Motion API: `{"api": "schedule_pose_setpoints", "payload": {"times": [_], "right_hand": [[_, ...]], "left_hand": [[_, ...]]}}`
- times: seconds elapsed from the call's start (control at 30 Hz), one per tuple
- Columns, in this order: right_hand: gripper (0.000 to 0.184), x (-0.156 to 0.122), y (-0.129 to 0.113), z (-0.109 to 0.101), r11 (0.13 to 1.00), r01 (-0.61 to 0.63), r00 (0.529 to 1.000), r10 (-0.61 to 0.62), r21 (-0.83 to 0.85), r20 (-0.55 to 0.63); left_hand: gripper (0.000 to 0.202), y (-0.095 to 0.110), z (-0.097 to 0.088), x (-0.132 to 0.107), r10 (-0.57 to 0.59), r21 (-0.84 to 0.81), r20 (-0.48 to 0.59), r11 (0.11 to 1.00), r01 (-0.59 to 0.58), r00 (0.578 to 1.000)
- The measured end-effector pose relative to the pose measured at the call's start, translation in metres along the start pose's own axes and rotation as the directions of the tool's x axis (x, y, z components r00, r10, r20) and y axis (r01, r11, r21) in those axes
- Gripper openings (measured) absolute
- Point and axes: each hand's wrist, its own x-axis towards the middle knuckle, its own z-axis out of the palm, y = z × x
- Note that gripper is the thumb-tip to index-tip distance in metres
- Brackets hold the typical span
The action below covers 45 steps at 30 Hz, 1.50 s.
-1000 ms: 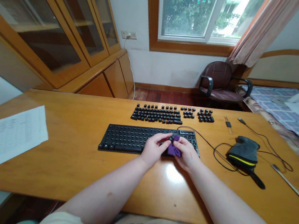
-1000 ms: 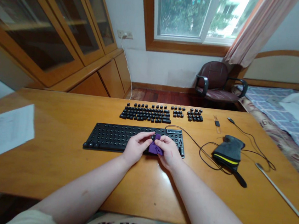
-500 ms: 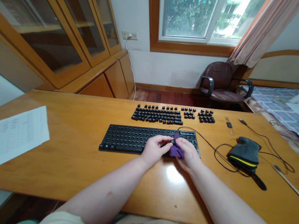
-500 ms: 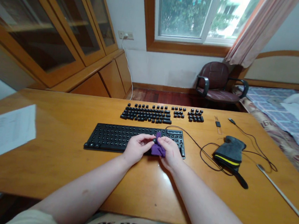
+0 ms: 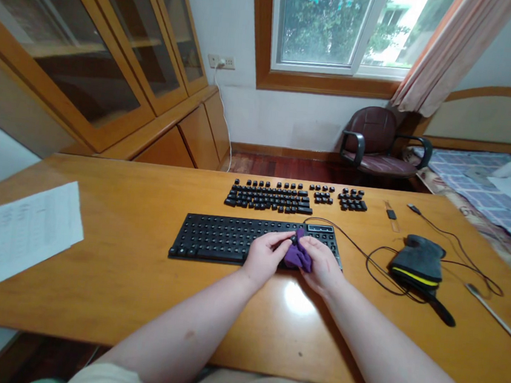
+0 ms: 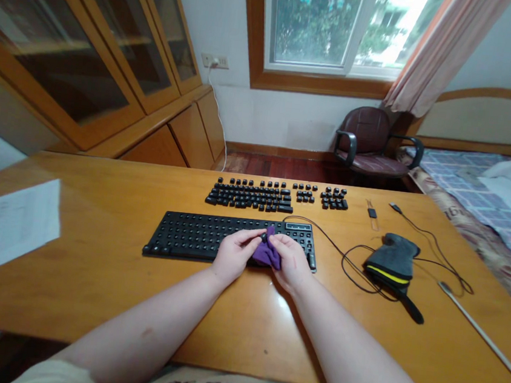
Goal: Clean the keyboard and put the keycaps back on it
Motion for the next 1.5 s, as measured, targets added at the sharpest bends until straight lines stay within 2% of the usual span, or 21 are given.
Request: {"api": "schedule_pose_setpoints", "payload": {"times": [0.13, 0.23, 0.37, 0.47, 0.53, 0.7, 0.87, 1.13, 1.3, 1.5], "right_hand": [[0.024, 0.0010, 0.0020, -0.0019, 0.995, 0.083, 0.996, -0.084, -0.049, -0.018], [0.022, -0.0002, 0.0009, -0.0029, 0.991, 0.096, 0.995, -0.097, -0.097, -0.010], [0.020, -0.0013, 0.0001, -0.0036, 0.990, 0.095, 0.995, -0.096, -0.106, -0.007], [0.020, -0.0009, 0.0003, -0.0037, 0.991, 0.097, 0.995, -0.097, -0.094, 0.004], [0.020, -0.0006, -0.0003, -0.0034, 0.992, 0.096, 0.995, -0.096, -0.082, 0.003], [0.024, -0.0009, -0.0034, -0.0026, 0.994, 0.085, 0.996, -0.086, -0.071, -0.017], [0.031, -0.0029, -0.0012, -0.0015, 0.996, 0.046, 0.999, -0.044, -0.075, 0.024], [0.028, -0.0039, -0.0044, -0.0009, 0.997, 0.055, 0.998, -0.054, -0.050, 0.023], [0.023, -0.0021, -0.0026, -0.0007, 0.999, 0.049, 0.997, -0.049, -0.016, 0.052], [0.021, -0.0022, -0.0041, -0.0021, 1.000, -0.010, 0.996, 0.011, -0.014, 0.086]], "left_hand": [[0.021, -0.0011, -0.0009, 0.0011, 0.036, 0.018, -0.050, 0.999, -0.035, 0.998], [0.022, -0.0009, -0.0008, 0.0010, -0.013, -0.039, -0.043, 0.999, 0.011, 0.999], [0.028, -0.0002, 0.0023, -0.0001, -0.105, -0.195, -0.038, 0.976, 0.095, 0.994], [0.024, -0.0008, 0.0038, -0.0009, -0.146, -0.250, -0.024, 0.959, 0.135, 0.989], [0.022, -0.0019, 0.0035, -0.0016, -0.133, -0.231, -0.012, 0.965, 0.126, 0.991], [0.021, -0.0041, 0.0000, -0.0023, -0.014, -0.082, 0.029, 0.996, 0.016, 0.999], [0.025, -0.0041, -0.0022, -0.0002, -0.056, -0.132, 0.060, 0.989, 0.064, 0.997], [0.025, -0.0037, -0.0010, -0.0027, -0.004, -0.040, 0.037, 0.999, 0.006, 0.999], [0.027, -0.0025, -0.0037, 0.0019, 0.022, -0.089, 0.023, 0.996, -0.020, 0.999], [0.028, -0.0015, -0.0004, 0.0026, -0.126, -0.260, 0.018, 0.957, 0.126, 0.992]]}}
